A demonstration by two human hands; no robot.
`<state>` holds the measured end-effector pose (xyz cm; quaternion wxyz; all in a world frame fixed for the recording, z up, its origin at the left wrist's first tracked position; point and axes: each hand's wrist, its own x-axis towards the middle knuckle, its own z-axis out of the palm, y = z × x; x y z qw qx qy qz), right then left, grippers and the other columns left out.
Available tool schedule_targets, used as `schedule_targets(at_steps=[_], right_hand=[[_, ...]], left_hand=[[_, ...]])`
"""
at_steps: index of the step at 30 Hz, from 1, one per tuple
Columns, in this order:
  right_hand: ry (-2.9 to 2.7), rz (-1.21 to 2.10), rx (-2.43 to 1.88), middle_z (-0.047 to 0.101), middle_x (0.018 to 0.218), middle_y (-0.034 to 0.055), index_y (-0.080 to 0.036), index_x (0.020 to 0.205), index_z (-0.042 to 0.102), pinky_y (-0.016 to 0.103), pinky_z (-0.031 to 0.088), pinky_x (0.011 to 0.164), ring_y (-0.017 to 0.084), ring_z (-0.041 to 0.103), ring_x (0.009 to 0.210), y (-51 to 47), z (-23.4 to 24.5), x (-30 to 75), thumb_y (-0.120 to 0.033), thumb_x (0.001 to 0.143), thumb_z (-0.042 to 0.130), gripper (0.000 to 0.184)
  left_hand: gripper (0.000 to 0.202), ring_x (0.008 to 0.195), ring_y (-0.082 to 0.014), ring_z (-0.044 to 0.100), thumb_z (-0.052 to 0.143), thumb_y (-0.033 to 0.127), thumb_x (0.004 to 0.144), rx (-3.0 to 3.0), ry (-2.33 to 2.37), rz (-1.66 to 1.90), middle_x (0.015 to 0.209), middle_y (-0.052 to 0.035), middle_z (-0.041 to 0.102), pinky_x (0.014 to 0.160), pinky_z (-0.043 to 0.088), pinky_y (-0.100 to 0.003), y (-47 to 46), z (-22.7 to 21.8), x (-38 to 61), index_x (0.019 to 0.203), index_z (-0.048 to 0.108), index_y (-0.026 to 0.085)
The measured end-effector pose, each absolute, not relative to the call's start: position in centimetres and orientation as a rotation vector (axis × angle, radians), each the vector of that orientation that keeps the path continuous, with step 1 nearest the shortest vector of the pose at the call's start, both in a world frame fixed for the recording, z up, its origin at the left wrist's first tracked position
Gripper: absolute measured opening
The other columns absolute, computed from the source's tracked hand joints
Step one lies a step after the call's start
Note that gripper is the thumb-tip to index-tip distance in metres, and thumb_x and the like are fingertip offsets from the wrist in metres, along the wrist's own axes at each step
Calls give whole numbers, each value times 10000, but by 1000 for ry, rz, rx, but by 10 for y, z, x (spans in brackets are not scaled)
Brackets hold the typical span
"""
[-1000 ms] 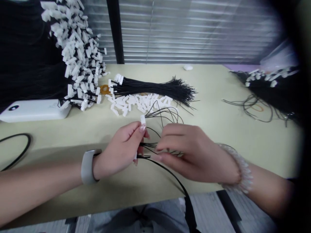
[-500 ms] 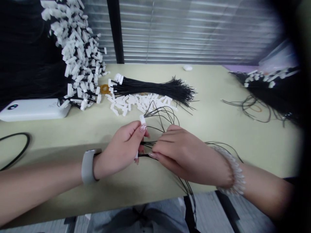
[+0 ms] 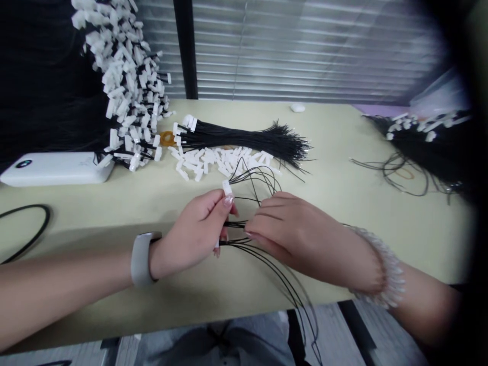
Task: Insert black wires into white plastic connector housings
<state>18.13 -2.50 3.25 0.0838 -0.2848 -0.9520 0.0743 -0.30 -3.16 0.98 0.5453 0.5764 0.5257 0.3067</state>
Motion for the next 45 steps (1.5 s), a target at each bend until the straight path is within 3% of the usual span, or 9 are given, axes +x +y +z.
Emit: schedule_targets(at_steps=[9, 23, 29, 34, 36, 38, 40, 42, 45], right_hand=[[-2834, 618, -739, 557, 673, -3, -182, 763, 566, 270, 339, 677, 109, 471, 664, -23, 40, 184, -309, 891, 383, 257], [-2889, 125, -917, 549, 712, 33, -164, 669, 576, 247, 362, 568, 114, 467, 637, -24, 41, 187, -151, 820, 432, 209], [-2224, -132, -1270, 516, 494, -28, -202, 803, 646, 238, 356, 464, 79, 437, 431, 4, 52, 219, -220, 758, 568, 92], [-1608, 174, -1164, 623, 847, 41, -217, 943, 609, 325, 484, 582, 177, 614, 712, 26, 55, 237, -168, 790, 510, 189], [-1528, 404, -1037, 577, 1082, 21, -269, 1008, 571, 356, 496, 739, 192, 580, 955, 28, 59, 241, -114, 774, 504, 288], [-1452, 603, -945, 520, 1190, -8, -306, 1006, 557, 333, 489, 762, 169, 538, 1027, 27, 62, 241, -132, 799, 479, 282], [-1382, 653, -893, 574, 1088, 32, -266, 926, 588, 278, 471, 545, 133, 590, 779, 23, 62, 237, -215, 850, 441, 173], [-1452, 644, -893, 621, 885, 45, -213, 929, 587, 244, 365, 372, 80, 510, 488, 16, 58, 229, -265, 866, 445, 164], [-1828, 767, -970, 627, 723, -13, -212, 1168, 429, 211, 389, 365, 62, 478, 402, 3, 49, 212, -251, 844, 502, 334]], left_hand=[[326, 453, -86, 466, 348, 484, 847, 1358, 1241, 730, 598, 27, 420, 325, 422, -163, -32, 10, -3, 754, 478, 200], [323, 418, -77, 452, 345, 478, 850, 1378, 1248, 717, 567, 31, 426, 315, 411, -151, -31, 8, -4, 774, 483, 196], [314, 472, -58, 438, 373, 463, 842, 1327, 1222, 731, 707, 8, 452, 307, 409, -125, -31, 10, -2, 766, 494, 183], [319, 474, -61, 430, 352, 465, 850, 1334, 1232, 712, 670, 14, 438, 307, 407, -115, -31, 10, -3, 768, 491, 191], [319, 473, -60, 432, 349, 468, 851, 1338, 1231, 699, 681, 12, 450, 309, 410, -117, -31, 9, -3, 773, 493, 193], [320, 476, -59, 435, 354, 472, 849, 1333, 1228, 700, 682, 14, 447, 308, 406, -115, -32, 9, -4, 770, 491, 194], [322, 475, -56, 435, 359, 477, 846, 1322, 1222, 704, 686, 17, 442, 307, 401, -113, -32, 9, -3, 766, 488, 193], [321, 472, -50, 434, 363, 480, 845, 1309, 1217, 709, 701, 20, 441, 307, 399, -114, -32, 9, -3, 771, 487, 194], [320, 463, -48, 436, 370, 487, 841, 1288, 1211, 710, 693, 25, 423, 310, 403, -121, -32, 9, -4, 784, 491, 196]])
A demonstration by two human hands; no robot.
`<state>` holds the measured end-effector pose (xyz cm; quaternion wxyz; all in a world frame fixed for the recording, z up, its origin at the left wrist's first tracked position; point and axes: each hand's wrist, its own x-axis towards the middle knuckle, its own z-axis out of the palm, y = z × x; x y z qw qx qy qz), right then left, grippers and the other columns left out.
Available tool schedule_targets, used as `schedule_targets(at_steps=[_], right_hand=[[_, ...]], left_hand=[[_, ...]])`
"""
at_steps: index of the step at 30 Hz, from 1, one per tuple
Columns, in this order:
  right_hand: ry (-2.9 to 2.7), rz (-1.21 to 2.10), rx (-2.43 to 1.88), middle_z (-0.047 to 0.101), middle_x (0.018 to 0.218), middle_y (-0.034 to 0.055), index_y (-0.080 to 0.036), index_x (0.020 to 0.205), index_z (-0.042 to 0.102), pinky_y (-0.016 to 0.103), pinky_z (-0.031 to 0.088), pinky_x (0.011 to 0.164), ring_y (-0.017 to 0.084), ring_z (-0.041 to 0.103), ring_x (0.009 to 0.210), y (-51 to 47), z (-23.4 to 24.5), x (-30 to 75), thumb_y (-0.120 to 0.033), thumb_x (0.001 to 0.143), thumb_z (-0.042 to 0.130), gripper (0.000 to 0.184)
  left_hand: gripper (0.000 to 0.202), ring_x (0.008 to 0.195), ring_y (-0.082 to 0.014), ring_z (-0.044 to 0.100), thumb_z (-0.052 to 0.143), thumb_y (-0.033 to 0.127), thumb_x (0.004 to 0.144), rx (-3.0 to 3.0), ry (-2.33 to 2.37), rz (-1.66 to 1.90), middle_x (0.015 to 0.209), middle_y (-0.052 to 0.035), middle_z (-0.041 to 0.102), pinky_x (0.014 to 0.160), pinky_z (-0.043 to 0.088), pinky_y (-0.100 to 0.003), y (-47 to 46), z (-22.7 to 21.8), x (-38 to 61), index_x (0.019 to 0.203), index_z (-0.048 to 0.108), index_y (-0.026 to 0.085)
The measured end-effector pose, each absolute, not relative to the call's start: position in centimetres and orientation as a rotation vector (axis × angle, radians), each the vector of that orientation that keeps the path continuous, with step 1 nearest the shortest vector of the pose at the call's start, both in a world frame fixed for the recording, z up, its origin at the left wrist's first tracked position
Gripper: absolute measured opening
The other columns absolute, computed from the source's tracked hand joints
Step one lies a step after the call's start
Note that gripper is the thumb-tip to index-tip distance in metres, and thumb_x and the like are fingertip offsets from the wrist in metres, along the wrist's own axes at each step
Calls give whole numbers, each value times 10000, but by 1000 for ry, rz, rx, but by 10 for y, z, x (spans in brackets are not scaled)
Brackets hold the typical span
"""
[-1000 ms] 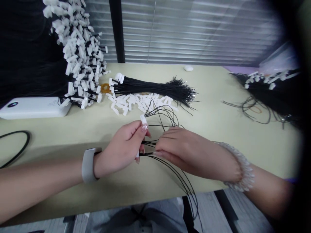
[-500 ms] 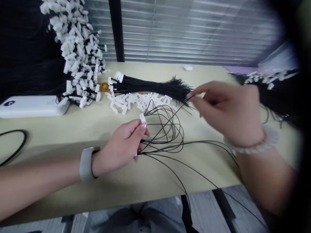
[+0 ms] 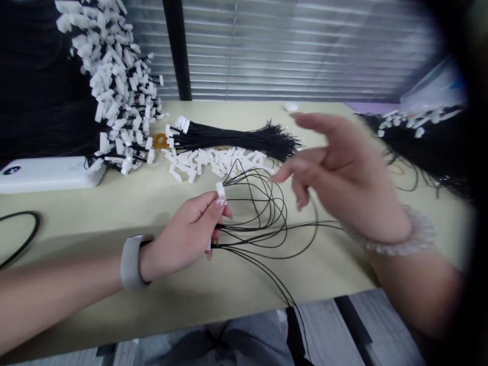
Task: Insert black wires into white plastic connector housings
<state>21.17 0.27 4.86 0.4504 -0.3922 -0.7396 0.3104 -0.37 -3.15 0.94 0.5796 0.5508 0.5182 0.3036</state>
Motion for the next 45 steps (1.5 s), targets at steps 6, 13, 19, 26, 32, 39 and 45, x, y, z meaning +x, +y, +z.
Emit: schedule_targets(at_steps=[6, 13, 19, 26, 32, 39, 45], right_hand=[[-2289, 340, -1033, 624, 731, -16, -208, 798, 570, 215, 438, 594, 82, 561, 634, -13, 38, 191, -171, 821, 509, 75], [-2344, 123, -1080, 600, 693, -16, -201, 769, 552, 216, 386, 583, 78, 514, 618, -12, 36, 191, -226, 837, 503, 88], [-2393, 125, -1186, 514, 597, -9, -164, 779, 518, 231, 316, 511, 83, 419, 523, -13, 34, 191, -228, 855, 427, 135], [-2406, 290, -1129, 474, 558, -31, -157, 716, 526, 207, 292, 519, 66, 389, 518, -12, 34, 191, -203, 811, 464, 122], [-2415, 275, -1112, 494, 578, -24, -155, 714, 540, 211, 294, 533, 69, 396, 532, -11, 35, 190, -198, 807, 461, 129], [-2437, 221, -1103, 510, 591, -30, -158, 722, 536, 208, 297, 529, 66, 413, 533, -11, 35, 191, -193, 796, 472, 104], [-2426, 210, -1103, 499, 566, -29, -162, 719, 530, 212, 295, 513, 69, 410, 510, -11, 35, 192, -195, 804, 460, 115]], left_hand=[[326, 449, -53, 433, 364, 494, 840, 1263, 1197, 707, 657, 33, 396, 311, 403, -134, -30, 10, -4, 780, 488, 198], [313, 452, -58, 438, 376, 478, 838, 1232, 1195, 714, 680, 20, 416, 308, 398, -139, -30, 10, -5, 788, 497, 194], [314, 457, -54, 436, 372, 484, 840, 1222, 1195, 702, 669, 32, 391, 319, 390, -135, -31, 12, -5, 770, 471, 194], [325, 451, -55, 444, 378, 496, 832, 1238, 1215, 698, 683, 28, 408, 314, 388, -138, -30, 12, -5, 778, 487, 195], [307, 446, -61, 448, 386, 478, 833, 1245, 1210, 706, 686, 23, 423, 312, 392, -146, -31, 12, -5, 773, 487, 195], [322, 441, -50, 436, 383, 488, 833, 1232, 1204, 697, 691, 25, 419, 315, 383, -134, -31, 13, -4, 773, 492, 191], [312, 445, -57, 440, 382, 476, 836, 1238, 1187, 693, 680, 26, 407, 315, 390, -142, -31, 13, -5, 767, 489, 192]])
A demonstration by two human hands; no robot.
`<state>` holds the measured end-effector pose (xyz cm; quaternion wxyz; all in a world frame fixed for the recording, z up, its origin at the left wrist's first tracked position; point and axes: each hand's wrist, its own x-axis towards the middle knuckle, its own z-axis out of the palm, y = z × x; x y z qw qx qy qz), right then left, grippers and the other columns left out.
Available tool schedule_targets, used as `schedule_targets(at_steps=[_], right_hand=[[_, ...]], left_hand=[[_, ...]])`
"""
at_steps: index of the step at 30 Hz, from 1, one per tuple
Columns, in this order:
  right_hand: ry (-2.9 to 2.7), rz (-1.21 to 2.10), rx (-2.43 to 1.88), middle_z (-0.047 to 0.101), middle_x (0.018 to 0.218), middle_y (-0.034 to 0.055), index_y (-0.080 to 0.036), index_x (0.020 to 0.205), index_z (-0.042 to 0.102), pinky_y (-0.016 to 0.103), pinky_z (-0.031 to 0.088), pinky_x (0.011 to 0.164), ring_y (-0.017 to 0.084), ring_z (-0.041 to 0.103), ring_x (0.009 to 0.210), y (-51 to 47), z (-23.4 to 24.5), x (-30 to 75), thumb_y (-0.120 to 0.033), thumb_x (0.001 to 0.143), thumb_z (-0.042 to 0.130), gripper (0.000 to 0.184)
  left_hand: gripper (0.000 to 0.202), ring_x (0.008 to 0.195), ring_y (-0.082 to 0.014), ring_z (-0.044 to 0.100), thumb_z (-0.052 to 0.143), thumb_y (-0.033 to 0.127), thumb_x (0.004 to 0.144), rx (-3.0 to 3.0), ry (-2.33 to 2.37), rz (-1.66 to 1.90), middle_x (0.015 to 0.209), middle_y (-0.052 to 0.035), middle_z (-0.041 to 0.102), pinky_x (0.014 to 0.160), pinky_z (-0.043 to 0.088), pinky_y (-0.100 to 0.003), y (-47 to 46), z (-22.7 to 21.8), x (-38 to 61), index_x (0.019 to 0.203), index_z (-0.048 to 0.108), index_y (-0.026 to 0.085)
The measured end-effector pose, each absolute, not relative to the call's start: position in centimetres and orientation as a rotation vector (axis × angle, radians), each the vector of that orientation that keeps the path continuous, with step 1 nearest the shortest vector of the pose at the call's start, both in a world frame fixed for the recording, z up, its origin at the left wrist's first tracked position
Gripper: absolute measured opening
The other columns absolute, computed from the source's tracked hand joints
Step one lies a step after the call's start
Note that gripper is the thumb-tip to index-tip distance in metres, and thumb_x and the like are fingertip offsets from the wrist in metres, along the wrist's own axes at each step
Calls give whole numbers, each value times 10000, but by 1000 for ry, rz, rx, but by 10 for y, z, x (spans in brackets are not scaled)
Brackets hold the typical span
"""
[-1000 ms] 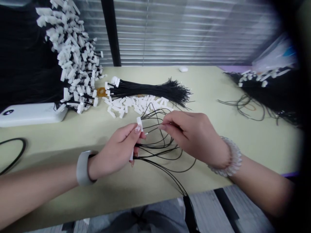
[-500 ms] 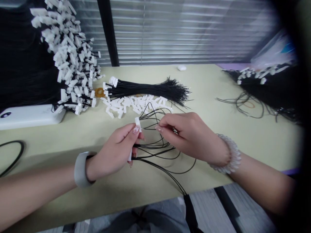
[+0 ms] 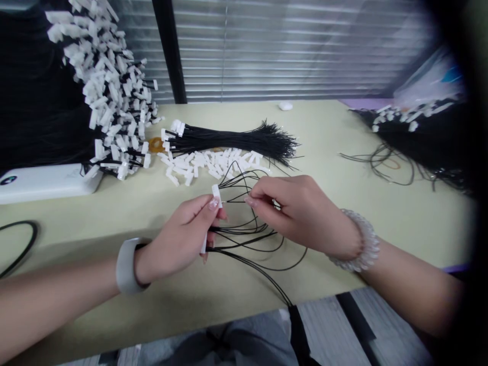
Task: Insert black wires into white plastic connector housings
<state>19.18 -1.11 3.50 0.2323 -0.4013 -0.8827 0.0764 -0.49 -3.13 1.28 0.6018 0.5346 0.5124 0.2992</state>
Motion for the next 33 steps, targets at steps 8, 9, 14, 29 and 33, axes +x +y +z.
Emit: schedule_targets(at_steps=[8, 9, 14, 29, 33], right_hand=[[-2544, 202, -1065, 566, 665, 8, -161, 813, 576, 225, 330, 550, 99, 479, 587, -10, 36, 194, -232, 851, 417, 179], [-2530, 190, -1076, 569, 661, 7, -163, 818, 578, 224, 329, 548, 98, 482, 583, -10, 36, 194, -240, 858, 412, 187], [-2390, 117, -1142, 567, 615, -2, -162, 783, 568, 215, 319, 523, 84, 467, 529, -11, 32, 189, -294, 866, 421, 214], [-2420, 13, -994, 588, 620, -9, -177, 776, 594, 214, 326, 505, 86, 493, 540, -15, 18, 177, -221, 846, 425, 188], [-2205, 118, -1069, 602, 655, 1, -199, 757, 577, 228, 365, 523, 94, 497, 556, -1, 34, 193, -291, 850, 464, 173]], left_hand=[[303, 441, -56, 438, 386, 469, 834, 1218, 1201, 694, 689, 20, 423, 312, 377, -136, -30, 12, -5, 768, 491, 192], [302, 441, -58, 438, 386, 466, 834, 1217, 1199, 695, 687, 20, 424, 311, 378, -138, -30, 12, -5, 767, 492, 191], [308, 433, -63, 433, 388, 460, 832, 1250, 1171, 670, 663, 20, 420, 305, 378, -140, -31, 13, -5, 747, 495, 184], [293, 439, -64, 447, 388, 441, 838, 1351, 1151, 644, 685, 14, 463, 314, 376, -140, -34, 12, -5, 743, 496, 186], [293, 443, -60, 436, 417, 477, 819, 1196, 1248, 831, 663, 28, 417, 314, 365, -133, -32, 13, -5, 762, 483, 197]])
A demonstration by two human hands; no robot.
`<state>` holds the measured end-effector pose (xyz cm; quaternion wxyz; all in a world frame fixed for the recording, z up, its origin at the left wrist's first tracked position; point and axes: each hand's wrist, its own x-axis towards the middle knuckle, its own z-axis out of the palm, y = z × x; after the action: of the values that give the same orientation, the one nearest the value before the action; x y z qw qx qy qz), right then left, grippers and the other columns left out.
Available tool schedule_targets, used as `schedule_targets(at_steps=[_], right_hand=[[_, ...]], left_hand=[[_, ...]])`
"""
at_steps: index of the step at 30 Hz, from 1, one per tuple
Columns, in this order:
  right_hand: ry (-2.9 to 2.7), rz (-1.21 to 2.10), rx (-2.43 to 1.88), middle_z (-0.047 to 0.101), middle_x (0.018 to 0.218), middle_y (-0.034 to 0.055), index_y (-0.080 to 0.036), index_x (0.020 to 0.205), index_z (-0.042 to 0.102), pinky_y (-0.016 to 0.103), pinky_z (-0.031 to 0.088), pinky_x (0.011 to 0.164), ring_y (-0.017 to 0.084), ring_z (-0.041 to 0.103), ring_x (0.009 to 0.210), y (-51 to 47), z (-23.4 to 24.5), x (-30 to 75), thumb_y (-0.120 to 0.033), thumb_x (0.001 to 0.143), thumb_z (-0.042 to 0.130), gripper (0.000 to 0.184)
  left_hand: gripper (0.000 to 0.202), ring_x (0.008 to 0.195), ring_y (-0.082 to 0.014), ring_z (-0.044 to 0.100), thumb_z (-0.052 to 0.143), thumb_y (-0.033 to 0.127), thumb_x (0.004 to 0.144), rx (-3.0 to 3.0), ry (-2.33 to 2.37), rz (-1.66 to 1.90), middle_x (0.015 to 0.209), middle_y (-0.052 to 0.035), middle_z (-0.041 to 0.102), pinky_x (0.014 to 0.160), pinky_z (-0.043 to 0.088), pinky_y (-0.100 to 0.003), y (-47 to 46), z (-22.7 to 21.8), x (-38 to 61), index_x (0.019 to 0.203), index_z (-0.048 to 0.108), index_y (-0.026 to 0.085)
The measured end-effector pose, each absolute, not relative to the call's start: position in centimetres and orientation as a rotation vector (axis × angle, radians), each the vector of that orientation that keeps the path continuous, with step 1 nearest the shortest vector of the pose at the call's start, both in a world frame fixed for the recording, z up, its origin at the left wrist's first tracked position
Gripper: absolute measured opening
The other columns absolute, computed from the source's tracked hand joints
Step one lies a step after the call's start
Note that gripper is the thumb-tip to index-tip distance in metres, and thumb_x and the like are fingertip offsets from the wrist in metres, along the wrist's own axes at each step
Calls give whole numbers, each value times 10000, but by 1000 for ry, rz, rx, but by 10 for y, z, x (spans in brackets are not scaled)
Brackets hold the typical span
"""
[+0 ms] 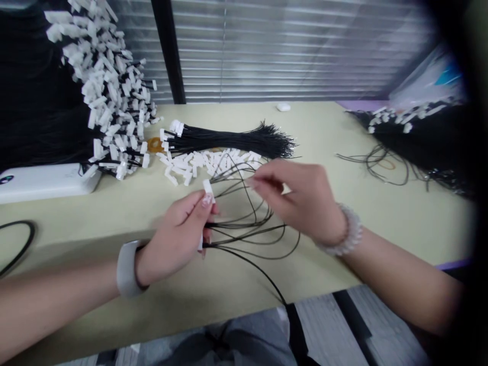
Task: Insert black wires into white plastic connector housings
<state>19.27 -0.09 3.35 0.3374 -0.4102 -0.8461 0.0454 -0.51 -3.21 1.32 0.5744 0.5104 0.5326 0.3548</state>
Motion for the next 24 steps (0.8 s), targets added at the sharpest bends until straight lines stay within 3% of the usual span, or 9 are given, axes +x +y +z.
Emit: schedule_targets(at_steps=[4, 7, 14, 19, 24], right_hand=[[-2090, 268, -1344, 533, 539, -13, -187, 634, 553, 233, 358, 499, 85, 458, 486, 27, 39, 223, -393, 859, 436, 327], [-2269, 586, -1393, 588, 614, -9, -176, 672, 589, 222, 403, 541, 90, 530, 562, 41, 37, 238, -400, 856, 433, 329], [-2814, 1292, -879, 648, 730, -9, -198, 837, 661, 199, 432, 559, 94, 582, 623, 22, 54, 234, -285, 822, 507, 177], [-2752, 1260, -925, 610, 629, -31, -181, 769, 631, 173, 412, 533, 68, 549, 570, -1, 65, 217, -241, 854, 458, 201], [-2450, 1266, -1133, 625, 671, -18, -172, 790, 615, 153, 399, 470, 52, 537, 522, -11, 45, 196, -354, 879, 405, 291]], left_hand=[[295, 482, -59, 443, 421, 498, 814, 1081, 1303, 1072, 702, 24, 414, 346, 378, -135, -24, 10, -8, 766, 479, 212], [291, 514, -72, 450, 423, 492, 817, 1083, 1280, 1119, 711, 17, 410, 360, 394, -148, -19, 7, -9, 758, 488, 214], [276, 511, -65, 433, 404, 459, 835, 1121, 1259, 1187, 694, 14, 393, 361, 387, -129, -18, 5, -10, 773, 476, 200], [309, 501, -62, 470, 392, 478, 836, 1158, 1312, 1180, 716, 9, 446, 340, 392, -120, -18, 5, -7, 779, 487, 190], [320, 482, -51, 495, 408, 483, 829, 1262, 1336, 1149, 765, 2, 497, 337, 418, -120, -24, 6, -5, 773, 499, 181]])
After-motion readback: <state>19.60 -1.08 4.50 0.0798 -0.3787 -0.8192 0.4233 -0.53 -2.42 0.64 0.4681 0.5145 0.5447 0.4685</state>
